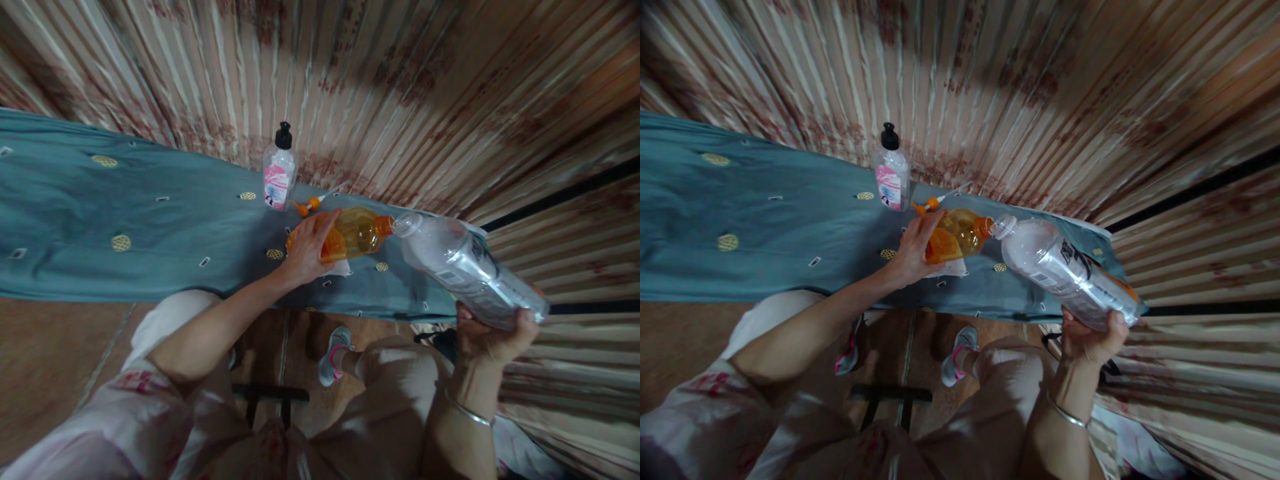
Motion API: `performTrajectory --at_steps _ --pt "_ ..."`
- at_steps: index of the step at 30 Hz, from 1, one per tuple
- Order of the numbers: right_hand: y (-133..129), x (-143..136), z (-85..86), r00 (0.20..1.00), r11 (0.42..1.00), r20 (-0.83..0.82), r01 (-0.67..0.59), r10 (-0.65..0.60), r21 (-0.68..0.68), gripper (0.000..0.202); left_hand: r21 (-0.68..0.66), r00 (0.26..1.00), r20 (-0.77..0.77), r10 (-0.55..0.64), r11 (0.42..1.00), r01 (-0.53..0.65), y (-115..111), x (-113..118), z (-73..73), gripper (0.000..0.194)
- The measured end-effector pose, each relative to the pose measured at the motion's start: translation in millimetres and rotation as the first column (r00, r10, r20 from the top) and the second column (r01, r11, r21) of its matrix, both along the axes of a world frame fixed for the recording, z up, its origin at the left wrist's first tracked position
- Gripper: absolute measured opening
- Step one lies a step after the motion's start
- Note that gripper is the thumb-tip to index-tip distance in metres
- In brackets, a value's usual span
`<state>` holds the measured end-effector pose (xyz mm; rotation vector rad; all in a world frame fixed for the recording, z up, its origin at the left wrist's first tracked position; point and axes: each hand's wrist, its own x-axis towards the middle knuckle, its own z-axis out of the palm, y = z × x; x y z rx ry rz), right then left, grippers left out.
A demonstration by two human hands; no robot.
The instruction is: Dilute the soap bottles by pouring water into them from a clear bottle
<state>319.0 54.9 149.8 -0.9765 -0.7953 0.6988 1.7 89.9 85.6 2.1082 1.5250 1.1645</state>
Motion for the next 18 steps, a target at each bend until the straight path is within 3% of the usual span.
performTrajectory --at_steps 18 --pt "1.1 1.2 -1.5 1.0 0.999 -0.008 -0.007 0.007 0.042 0.051 0.011 1.0 0.001 -0.001 1.0 0.001 1.0 0.2 -1.0 0.105"
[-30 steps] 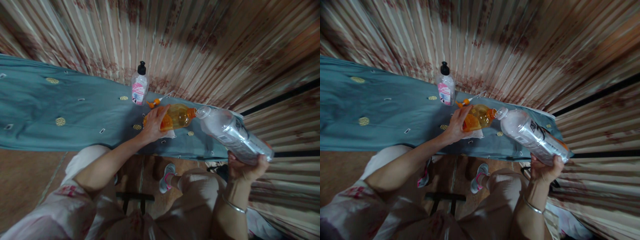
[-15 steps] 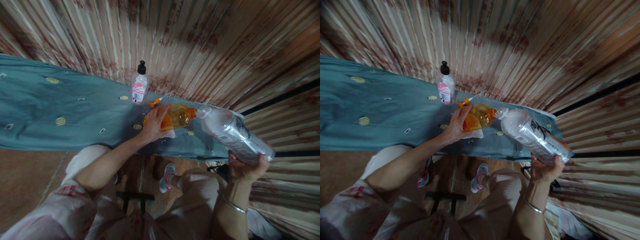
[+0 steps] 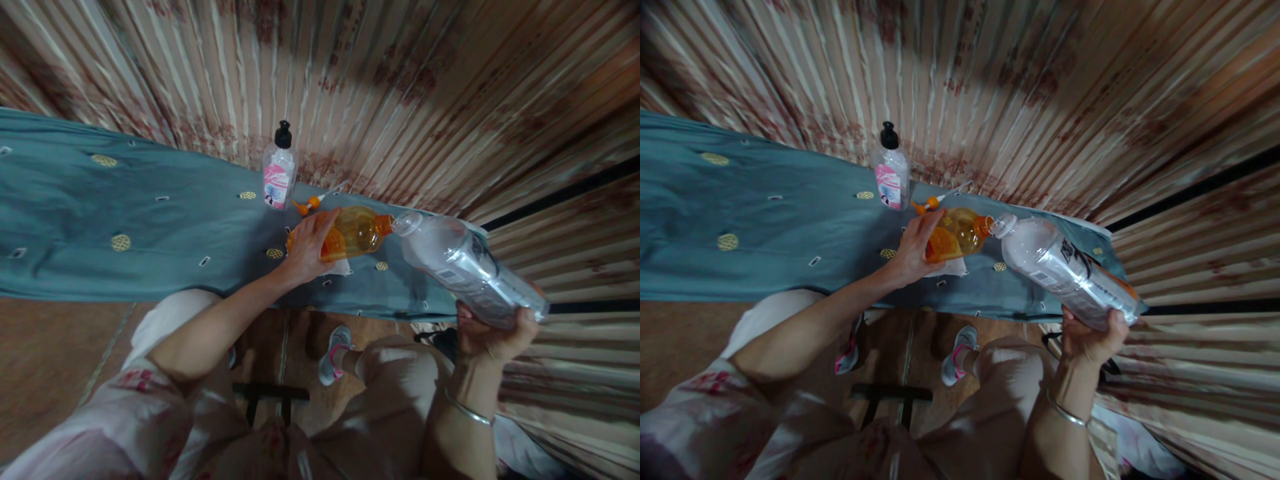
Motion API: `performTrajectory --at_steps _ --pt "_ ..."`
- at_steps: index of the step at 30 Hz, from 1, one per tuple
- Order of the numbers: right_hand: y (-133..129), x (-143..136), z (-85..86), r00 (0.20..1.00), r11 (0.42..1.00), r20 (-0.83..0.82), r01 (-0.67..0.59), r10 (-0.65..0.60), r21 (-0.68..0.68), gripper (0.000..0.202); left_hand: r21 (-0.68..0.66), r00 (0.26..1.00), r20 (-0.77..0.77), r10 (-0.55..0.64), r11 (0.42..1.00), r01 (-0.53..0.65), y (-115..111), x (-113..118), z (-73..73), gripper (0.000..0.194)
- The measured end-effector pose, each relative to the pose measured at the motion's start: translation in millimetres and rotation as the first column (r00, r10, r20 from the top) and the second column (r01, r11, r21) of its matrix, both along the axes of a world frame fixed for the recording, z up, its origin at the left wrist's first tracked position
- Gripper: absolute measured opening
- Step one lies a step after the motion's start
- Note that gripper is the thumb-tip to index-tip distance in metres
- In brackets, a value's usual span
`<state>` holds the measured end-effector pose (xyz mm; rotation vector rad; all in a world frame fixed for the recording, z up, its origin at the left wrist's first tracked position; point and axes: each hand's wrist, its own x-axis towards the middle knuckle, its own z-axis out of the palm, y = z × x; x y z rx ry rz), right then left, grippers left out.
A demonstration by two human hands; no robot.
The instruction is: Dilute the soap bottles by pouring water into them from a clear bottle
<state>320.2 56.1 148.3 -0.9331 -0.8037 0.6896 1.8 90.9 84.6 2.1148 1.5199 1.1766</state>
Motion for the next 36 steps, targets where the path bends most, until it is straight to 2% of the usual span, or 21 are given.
performTrajectory --at_steps 36 --pt "-1.6 -1.6 2.8 1.0 0.999 0.005 0.022 -0.022 -0.037 0.049 0.006 1.0 -0.012 -0.001 1.0 0.001 1.8 -0.3 -3.8 0.107"
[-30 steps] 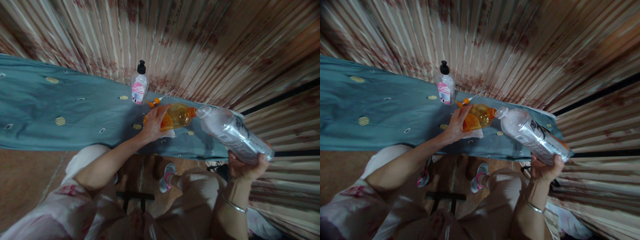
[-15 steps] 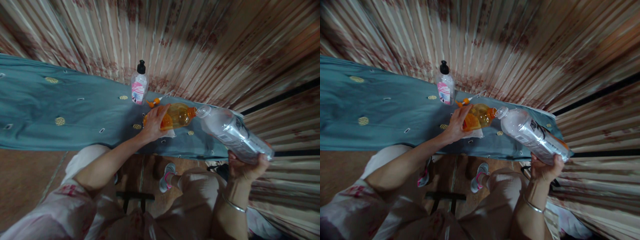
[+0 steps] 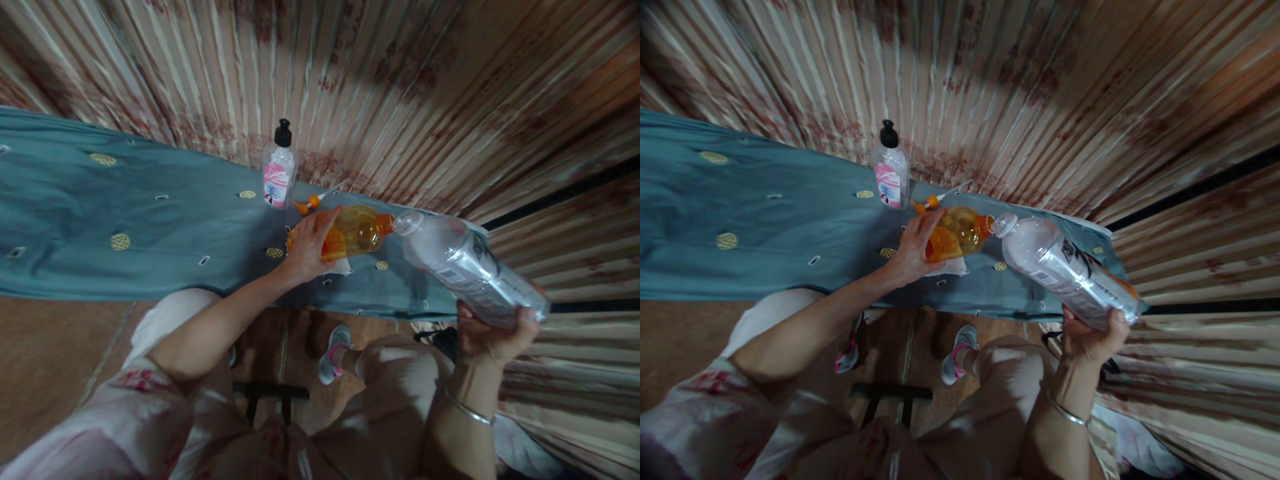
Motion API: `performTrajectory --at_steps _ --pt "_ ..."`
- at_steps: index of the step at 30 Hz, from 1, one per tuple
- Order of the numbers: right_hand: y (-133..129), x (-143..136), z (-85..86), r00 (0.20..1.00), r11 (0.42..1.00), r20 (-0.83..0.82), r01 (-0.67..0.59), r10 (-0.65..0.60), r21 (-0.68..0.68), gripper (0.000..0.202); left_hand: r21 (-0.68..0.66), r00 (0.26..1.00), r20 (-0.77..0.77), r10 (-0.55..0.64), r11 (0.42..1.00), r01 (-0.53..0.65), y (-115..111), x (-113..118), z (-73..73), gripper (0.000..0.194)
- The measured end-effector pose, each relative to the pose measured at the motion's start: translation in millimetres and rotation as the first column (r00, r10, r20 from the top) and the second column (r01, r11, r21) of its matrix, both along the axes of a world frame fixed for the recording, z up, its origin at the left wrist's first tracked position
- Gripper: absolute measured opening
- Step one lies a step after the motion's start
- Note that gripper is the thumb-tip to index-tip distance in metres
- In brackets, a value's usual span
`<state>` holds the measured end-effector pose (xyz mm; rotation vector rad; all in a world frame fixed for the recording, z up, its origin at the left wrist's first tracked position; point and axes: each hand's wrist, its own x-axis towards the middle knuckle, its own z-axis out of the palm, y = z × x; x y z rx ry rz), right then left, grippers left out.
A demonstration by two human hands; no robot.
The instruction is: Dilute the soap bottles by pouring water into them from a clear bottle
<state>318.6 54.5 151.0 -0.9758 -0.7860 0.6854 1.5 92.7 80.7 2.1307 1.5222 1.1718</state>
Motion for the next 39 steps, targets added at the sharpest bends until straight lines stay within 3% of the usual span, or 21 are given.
performTrajectory --at_steps 39 --pt "0.2 4.6 -4.0 1.0 1.0 0.017 -0.015 0.014 0.022 0.052 -0.045 1.0 -0.012 0.019 0.999 -0.02 -3.1 2.2 7.6 0.103"
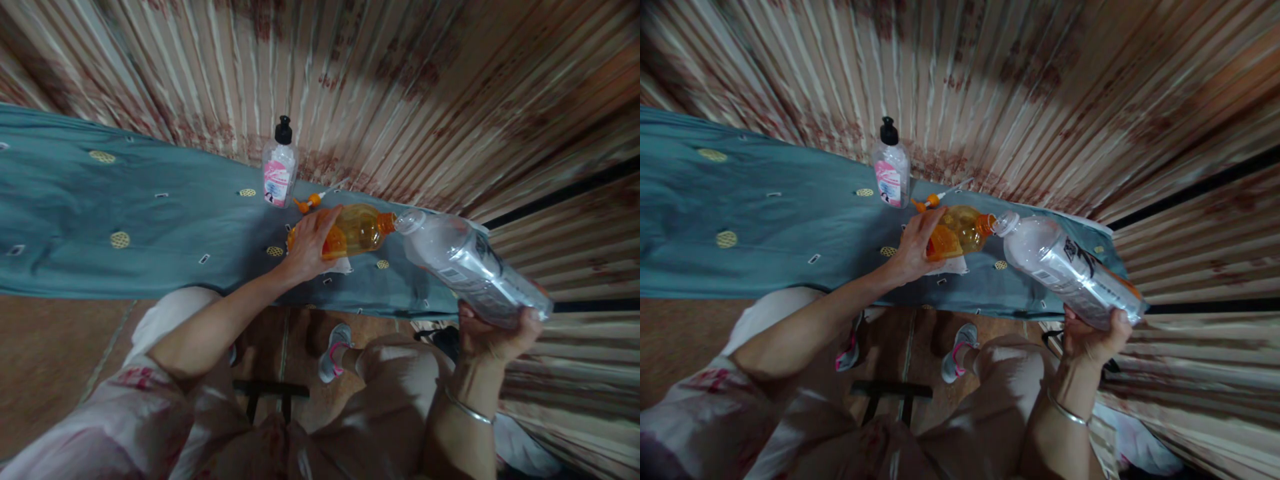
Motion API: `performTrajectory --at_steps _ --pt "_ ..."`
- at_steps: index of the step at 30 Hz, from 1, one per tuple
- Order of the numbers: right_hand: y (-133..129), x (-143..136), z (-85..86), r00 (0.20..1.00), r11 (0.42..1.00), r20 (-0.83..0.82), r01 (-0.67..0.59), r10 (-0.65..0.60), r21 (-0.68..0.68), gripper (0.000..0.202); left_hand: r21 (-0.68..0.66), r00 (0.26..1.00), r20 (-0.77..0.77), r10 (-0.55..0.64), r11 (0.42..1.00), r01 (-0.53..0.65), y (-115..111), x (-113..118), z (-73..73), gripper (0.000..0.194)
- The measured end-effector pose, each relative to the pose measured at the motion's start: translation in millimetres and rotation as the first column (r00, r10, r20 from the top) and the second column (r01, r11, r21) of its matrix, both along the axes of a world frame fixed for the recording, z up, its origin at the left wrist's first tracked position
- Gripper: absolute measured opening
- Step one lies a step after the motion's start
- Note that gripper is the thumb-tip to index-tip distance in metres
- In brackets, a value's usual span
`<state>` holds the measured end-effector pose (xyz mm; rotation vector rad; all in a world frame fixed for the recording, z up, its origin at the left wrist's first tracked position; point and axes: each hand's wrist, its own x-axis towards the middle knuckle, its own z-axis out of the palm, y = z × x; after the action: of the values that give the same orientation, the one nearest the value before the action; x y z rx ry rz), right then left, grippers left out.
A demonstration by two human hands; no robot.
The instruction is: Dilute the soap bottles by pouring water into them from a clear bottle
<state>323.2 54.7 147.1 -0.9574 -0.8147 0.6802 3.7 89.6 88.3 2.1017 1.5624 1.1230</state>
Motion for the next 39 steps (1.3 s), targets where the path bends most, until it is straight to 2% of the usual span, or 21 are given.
performTrajectory --at_steps 11,22,39 --pt "-0.4 -2.5 2.1 1.0 1.0 -0.011 -0.007 0.007 0.017 0.045 0.006 1.0 0.0 -0.015 1.0 0.015 1.1 -0.3 -1.4 0.104" --pt "0.2 -2.8 2.5 1.0 1.0 -0.01 0.005 -0.005 0.013 0.049 0.013 1.0 0.014 -0.019 1.0 0.019 2.6 -1.6 -5.8 0.103" --pt "0.8 -2.4 1.9 1.0 0.999 -0.021 -0.017 0.018 0.031 0.05 0.018 1.0 -0.002 -0.014 1.0 0.014 1.1 0.3 -1.9 0.105"
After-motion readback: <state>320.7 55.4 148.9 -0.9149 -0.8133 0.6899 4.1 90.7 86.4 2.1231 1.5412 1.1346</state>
